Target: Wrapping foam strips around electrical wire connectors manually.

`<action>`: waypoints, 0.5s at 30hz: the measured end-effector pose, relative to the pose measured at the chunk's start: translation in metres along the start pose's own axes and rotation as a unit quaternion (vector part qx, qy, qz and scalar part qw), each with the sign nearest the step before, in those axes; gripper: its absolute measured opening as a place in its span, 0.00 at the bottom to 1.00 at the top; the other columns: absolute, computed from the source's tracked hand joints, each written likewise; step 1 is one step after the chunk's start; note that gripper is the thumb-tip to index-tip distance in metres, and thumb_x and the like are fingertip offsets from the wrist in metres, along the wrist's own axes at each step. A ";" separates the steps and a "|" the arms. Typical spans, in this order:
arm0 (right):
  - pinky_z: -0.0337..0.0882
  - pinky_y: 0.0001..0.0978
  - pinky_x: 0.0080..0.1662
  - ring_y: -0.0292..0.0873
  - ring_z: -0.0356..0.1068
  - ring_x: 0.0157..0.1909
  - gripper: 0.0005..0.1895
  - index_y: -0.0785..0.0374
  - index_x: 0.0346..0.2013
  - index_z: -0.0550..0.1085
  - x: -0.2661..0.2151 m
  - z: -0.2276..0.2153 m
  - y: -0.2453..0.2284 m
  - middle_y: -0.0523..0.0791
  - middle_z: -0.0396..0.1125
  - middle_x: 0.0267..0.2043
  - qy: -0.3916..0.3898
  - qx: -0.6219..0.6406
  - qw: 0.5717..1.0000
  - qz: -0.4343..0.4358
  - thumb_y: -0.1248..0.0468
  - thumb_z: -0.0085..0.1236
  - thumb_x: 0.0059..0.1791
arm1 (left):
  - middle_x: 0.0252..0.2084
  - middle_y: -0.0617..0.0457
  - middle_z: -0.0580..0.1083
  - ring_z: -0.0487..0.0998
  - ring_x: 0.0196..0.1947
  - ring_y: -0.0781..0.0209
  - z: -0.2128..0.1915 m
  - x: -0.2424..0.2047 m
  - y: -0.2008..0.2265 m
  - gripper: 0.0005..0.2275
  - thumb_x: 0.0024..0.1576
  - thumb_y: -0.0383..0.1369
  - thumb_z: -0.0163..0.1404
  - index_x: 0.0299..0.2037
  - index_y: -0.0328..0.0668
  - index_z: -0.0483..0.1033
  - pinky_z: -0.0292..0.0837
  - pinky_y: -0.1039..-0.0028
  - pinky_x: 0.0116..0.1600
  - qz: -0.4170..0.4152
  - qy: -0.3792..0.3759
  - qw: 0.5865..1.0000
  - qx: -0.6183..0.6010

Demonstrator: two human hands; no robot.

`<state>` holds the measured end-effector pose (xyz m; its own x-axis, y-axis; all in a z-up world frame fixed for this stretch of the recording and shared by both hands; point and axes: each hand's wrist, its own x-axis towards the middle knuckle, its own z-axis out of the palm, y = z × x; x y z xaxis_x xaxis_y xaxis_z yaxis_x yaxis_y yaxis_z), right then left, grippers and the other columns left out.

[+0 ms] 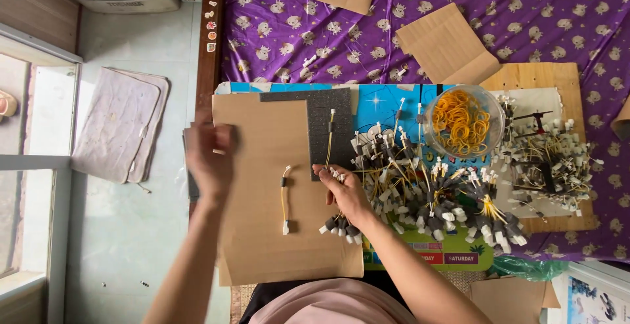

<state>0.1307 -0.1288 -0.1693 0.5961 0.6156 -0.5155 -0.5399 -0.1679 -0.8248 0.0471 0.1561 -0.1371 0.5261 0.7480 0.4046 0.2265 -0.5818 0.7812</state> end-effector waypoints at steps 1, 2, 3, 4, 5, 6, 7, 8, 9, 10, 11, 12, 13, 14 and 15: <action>0.63 0.23 0.24 0.30 0.64 0.21 0.20 0.60 0.52 0.79 -0.008 0.005 -0.015 0.37 0.76 0.41 -0.011 0.016 1.000 0.001 0.52 0.57 0.52 | 0.34 0.54 0.72 0.73 0.30 0.70 -0.003 -0.018 0.056 0.16 0.59 0.19 0.56 0.56 0.39 0.73 0.73 0.78 0.37 0.044 -0.082 0.996 -0.002; 0.63 0.23 0.24 0.30 0.64 0.21 0.20 0.60 0.52 0.79 -0.020 0.010 -0.028 0.37 0.76 0.41 -0.011 0.013 1.000 0.002 0.52 0.57 0.52 | 0.34 0.54 0.72 0.73 0.30 0.70 0.001 -0.031 0.071 0.16 0.59 0.19 0.56 0.56 0.39 0.73 0.73 0.78 0.37 0.042 -0.080 0.996 -0.003; 0.60 0.23 0.22 0.30 0.63 0.22 0.18 0.61 0.50 0.78 -0.031 0.014 -0.041 0.40 0.73 0.33 -0.029 0.062 0.998 -0.002 0.52 0.56 0.53 | 0.39 0.53 0.77 0.78 0.36 0.69 0.006 -0.044 0.086 0.17 0.60 0.22 0.58 0.58 0.40 0.72 0.77 0.77 0.41 0.087 -0.130 0.987 -0.045; 0.56 0.23 0.20 0.31 0.63 0.22 0.16 0.62 0.47 0.78 -0.043 0.020 -0.054 0.43 0.69 0.25 -0.049 0.112 0.993 -0.006 0.53 0.55 0.55 | 0.45 0.52 0.81 0.83 0.43 0.67 0.010 -0.057 0.102 0.18 0.60 0.25 0.60 0.60 0.42 0.72 0.82 0.76 0.46 0.131 -0.179 0.971 -0.085; 0.56 0.23 0.20 0.31 0.63 0.22 0.16 0.62 0.47 0.78 -0.054 0.023 -0.064 0.43 0.69 0.25 -0.051 0.110 0.993 -0.005 0.53 0.55 0.55 | 0.45 0.52 0.81 0.83 0.43 0.67 0.006 -0.064 0.111 0.18 0.60 0.25 0.60 0.60 0.42 0.72 0.82 0.76 0.46 0.130 -0.177 0.972 -0.084; 0.56 0.23 0.21 0.31 0.63 0.21 0.17 0.61 0.45 0.77 -0.064 0.026 -0.076 0.42 0.70 0.25 -0.038 0.125 0.991 -0.003 0.51 0.53 0.54 | 0.46 0.51 0.82 0.82 0.43 0.65 0.004 -0.068 0.121 0.19 0.60 0.27 0.59 0.60 0.41 0.72 0.80 0.73 0.46 0.143 -0.201 0.967 -0.058; 0.57 0.23 0.22 0.32 0.63 0.21 0.17 0.60 0.42 0.76 -0.073 0.028 -0.089 0.42 0.71 0.25 -0.026 0.139 0.990 -0.002 0.50 0.52 0.54 | 0.47 0.49 0.83 0.82 0.42 0.62 0.001 -0.073 0.130 0.19 0.59 0.29 0.58 0.60 0.39 0.72 0.78 0.71 0.46 0.155 -0.226 0.961 -0.032; 0.57 0.23 0.22 0.32 0.63 0.21 0.17 0.60 0.42 0.76 -0.078 0.026 -0.092 0.42 0.71 0.25 -0.029 0.137 0.990 -0.003 0.50 0.52 0.54 | 0.47 0.49 0.83 0.82 0.42 0.62 -0.007 -0.066 0.138 0.19 0.59 0.29 0.58 0.60 0.39 0.72 0.78 0.71 0.46 0.156 -0.222 0.962 -0.031; 0.55 0.23 0.21 0.32 0.62 0.20 0.17 0.60 0.41 0.76 -0.082 0.022 -0.095 0.43 0.69 0.24 -0.023 0.135 0.991 -0.002 0.49 0.53 0.53 | 0.48 0.50 0.81 0.82 0.43 0.65 -0.015 -0.060 0.145 0.21 0.59 0.34 0.57 0.62 0.38 0.69 0.78 0.72 0.45 0.039 -0.278 0.950 -0.139; 0.53 0.23 0.21 0.33 0.61 0.20 0.17 0.60 0.41 0.75 -0.088 0.020 -0.096 0.43 0.68 0.22 -0.015 0.133 0.991 0.001 0.48 0.53 0.53 | 0.49 0.52 0.80 0.83 0.44 0.67 -0.024 -0.055 0.152 0.24 0.59 0.39 0.56 0.63 0.37 0.66 0.79 0.74 0.45 -0.081 -0.327 0.910 -0.243; 0.53 0.23 0.21 0.33 0.61 0.20 0.17 0.60 0.41 0.75 -0.094 0.019 -0.099 0.43 0.68 0.22 -0.017 0.133 0.991 0.001 0.48 0.53 0.53 | 0.49 0.52 0.80 0.83 0.44 0.67 -0.029 -0.051 0.145 0.24 0.59 0.39 0.56 0.63 0.37 0.66 0.79 0.74 0.45 -0.081 -0.326 0.910 -0.242; 0.54 0.24 0.22 0.33 0.61 0.20 0.17 0.61 0.41 0.75 -0.100 0.019 -0.103 0.44 0.67 0.21 -0.041 0.122 0.992 -0.002 0.49 0.54 0.53 | 0.45 0.54 0.81 0.82 0.43 0.69 -0.034 -0.046 0.138 0.19 0.61 0.40 0.55 0.58 0.37 0.73 0.78 0.75 0.45 -0.108 -0.404 0.881 -0.221; 0.55 0.25 0.23 0.34 0.62 0.21 0.17 0.62 0.41 0.74 -0.105 0.018 -0.106 0.44 0.65 0.20 -0.066 0.111 0.992 -0.005 0.50 0.55 0.52 | 0.40 0.56 0.81 0.81 0.43 0.71 -0.038 -0.041 0.132 0.16 0.62 0.42 0.54 0.52 0.38 0.79 0.77 0.77 0.46 -0.133 -0.479 0.844 -0.199; 0.55 0.25 0.23 0.34 0.62 0.21 0.17 0.62 0.41 0.74 -0.109 0.020 -0.108 0.44 0.65 0.20 -0.066 0.112 0.992 -0.005 0.50 0.55 0.52 | 0.40 0.56 0.81 0.81 0.43 0.71 -0.041 -0.042 0.126 0.16 0.62 0.42 0.54 0.52 0.38 0.79 0.77 0.77 0.46 -0.133 -0.480 0.844 -0.199; 0.54 0.25 0.22 0.33 0.60 0.20 0.18 0.63 0.41 0.75 -0.113 0.022 -0.109 0.44 0.65 0.19 -0.060 0.100 0.993 -0.005 0.50 0.55 0.53 | 0.37 0.56 0.81 0.79 0.40 0.71 -0.044 -0.043 0.121 0.15 0.62 0.41 0.55 0.48 0.35 0.81 0.75 0.77 0.46 -0.170 -0.529 0.796 -0.240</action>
<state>0.1096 -0.1629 -0.0161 0.5338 0.7056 -0.4661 -0.6483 -0.0125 -0.7613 0.0160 0.0672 -0.0389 0.9546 0.0018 -0.2978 0.2978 -0.0244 0.9543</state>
